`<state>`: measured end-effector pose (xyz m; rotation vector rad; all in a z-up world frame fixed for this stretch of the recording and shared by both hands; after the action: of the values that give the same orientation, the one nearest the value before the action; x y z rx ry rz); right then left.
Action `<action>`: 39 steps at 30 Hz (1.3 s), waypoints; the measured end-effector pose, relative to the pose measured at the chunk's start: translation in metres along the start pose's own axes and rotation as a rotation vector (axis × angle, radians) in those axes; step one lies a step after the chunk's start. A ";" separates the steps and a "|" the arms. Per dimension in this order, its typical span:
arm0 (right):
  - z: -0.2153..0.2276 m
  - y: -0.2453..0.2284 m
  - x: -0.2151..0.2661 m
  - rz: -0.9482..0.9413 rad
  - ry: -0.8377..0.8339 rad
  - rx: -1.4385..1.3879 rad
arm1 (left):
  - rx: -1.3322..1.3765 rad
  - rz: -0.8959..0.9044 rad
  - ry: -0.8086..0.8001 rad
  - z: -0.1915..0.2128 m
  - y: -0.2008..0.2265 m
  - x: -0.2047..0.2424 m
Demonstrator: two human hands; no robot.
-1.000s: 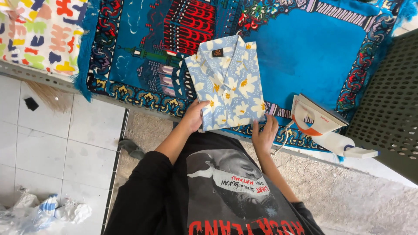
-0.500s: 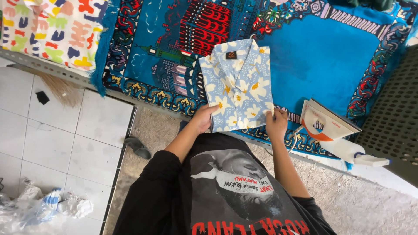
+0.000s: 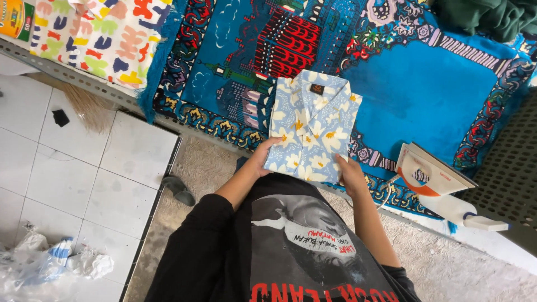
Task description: Folding and ironing a floral patterned shirt on a mat to prepare it for packaging.
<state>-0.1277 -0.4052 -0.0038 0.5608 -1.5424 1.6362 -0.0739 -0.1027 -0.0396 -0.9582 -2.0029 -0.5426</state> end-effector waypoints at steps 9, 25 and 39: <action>-0.012 0.007 0.025 -0.012 0.221 0.018 | -0.165 0.075 0.076 -0.018 0.013 0.035; -0.014 0.009 0.018 0.070 0.328 0.671 | -0.256 -0.042 -0.028 0.002 0.008 0.002; -0.032 -0.064 0.084 0.080 -0.062 -0.469 | -0.067 -0.059 -0.054 -0.037 0.029 0.020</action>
<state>-0.1195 -0.3576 0.0960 0.2991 -1.9349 1.2564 -0.0402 -0.1009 -0.0013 -0.9652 -2.0786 -0.6255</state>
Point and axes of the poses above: each hand's wrist, its own x-axis away from the middle knuckle, its own z-axis out of the back of the hand, y = z × x, the point moved 3 cm from there along -x, towards the middle knuckle, and after that the axes turned 1 degree about z, right-handed, at the moved point
